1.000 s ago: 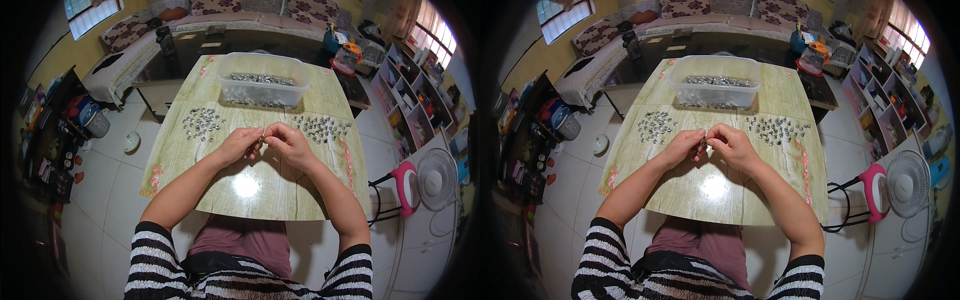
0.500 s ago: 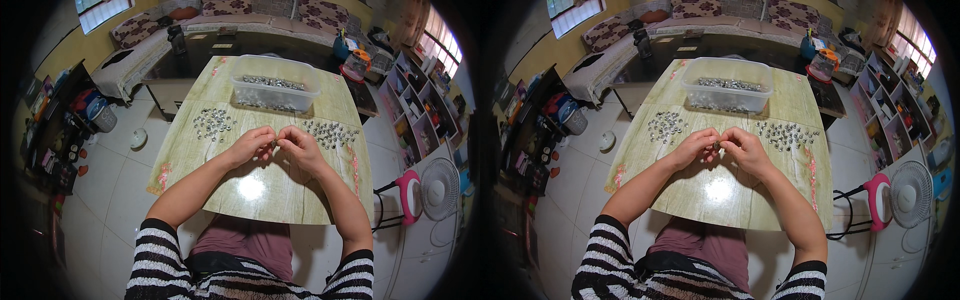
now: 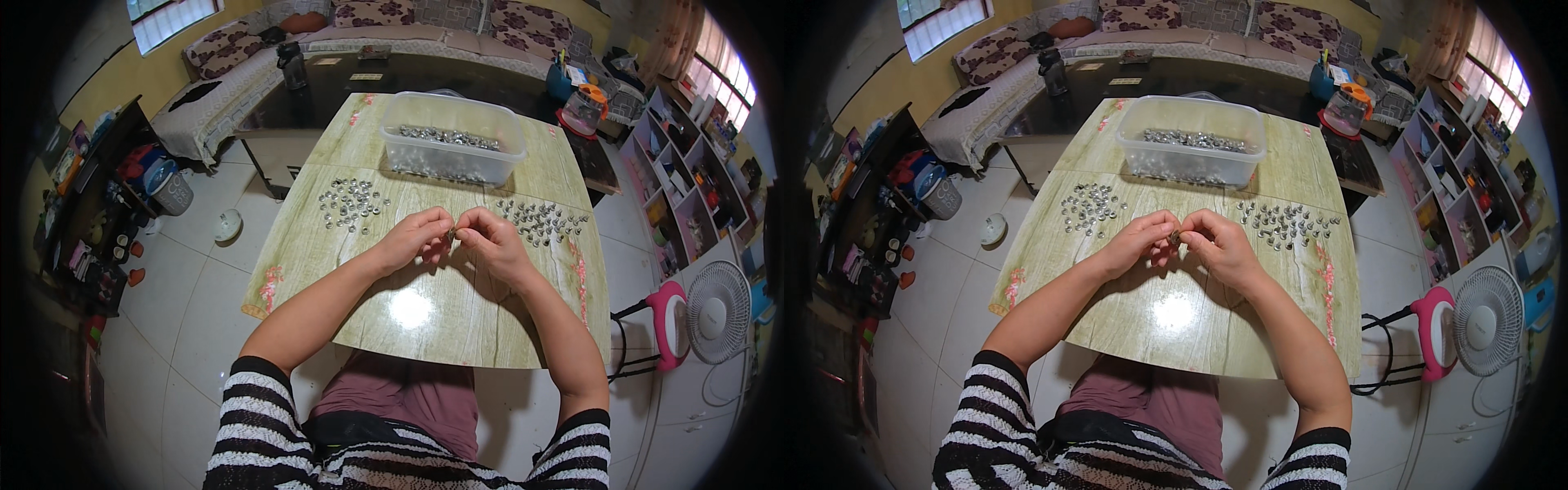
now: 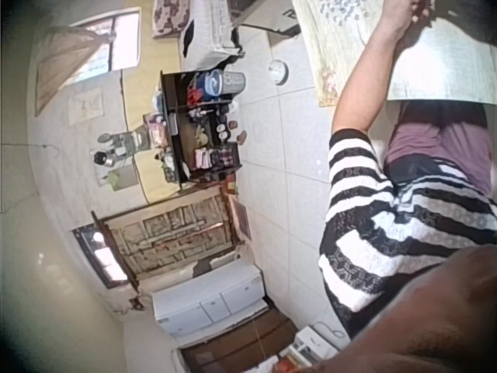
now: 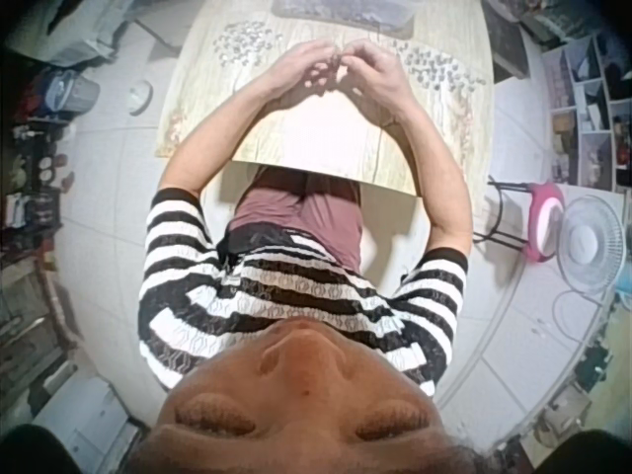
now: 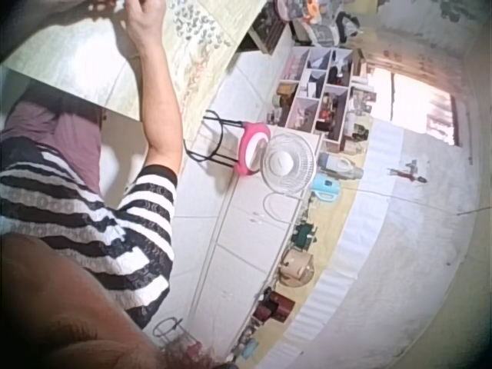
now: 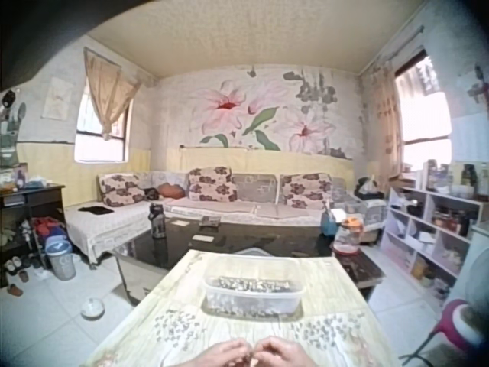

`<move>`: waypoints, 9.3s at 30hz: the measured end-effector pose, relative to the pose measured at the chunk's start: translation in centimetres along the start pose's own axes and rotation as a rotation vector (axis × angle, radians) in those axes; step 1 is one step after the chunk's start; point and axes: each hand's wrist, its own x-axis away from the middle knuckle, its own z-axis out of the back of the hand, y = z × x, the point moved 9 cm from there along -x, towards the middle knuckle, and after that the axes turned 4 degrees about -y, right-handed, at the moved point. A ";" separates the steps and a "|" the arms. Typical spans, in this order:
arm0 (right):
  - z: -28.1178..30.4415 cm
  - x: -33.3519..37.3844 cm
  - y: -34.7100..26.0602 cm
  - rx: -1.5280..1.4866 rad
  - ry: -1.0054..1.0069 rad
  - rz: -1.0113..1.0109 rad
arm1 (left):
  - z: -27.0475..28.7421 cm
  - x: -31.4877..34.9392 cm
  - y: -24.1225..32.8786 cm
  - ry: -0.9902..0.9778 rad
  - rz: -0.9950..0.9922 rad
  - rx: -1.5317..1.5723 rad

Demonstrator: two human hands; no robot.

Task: The person threads small beads onto metal components by hand, repeatedly picking beads from a plastic container and securing them onto the metal pieces at a table.

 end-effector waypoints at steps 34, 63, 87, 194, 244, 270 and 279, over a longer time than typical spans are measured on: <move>-0.1 0.1 0.1 -0.048 -0.023 -0.012 | 0.2 0.0 -0.5 0.015 0.050 -0.006; 0.8 -0.1 -0.9 0.066 0.051 0.047 | -0.1 0.0 -0.2 -0.022 0.012 0.018; 0.8 0.2 -2.4 0.308 0.084 0.169 | -0.2 0.1 -0.5 -0.033 0.062 0.043; -0.1 0.0 -1.0 0.234 -0.006 0.124 | 1.2 -0.2 -0.1 0.081 -0.041 -0.222; 0.2 0.0 0.0 -0.100 -0.006 -0.049 | 1.3 0.2 0.4 0.100 -0.030 0.046; 0.8 0.2 -0.6 -0.086 0.041 0.003 | 0.6 0.1 0.4 0.060 -0.016 -0.039; 0.7 0.2 -0.6 -0.052 0.052 0.004 | -0.4 0.0 -0.3 -0.044 0.019 0.048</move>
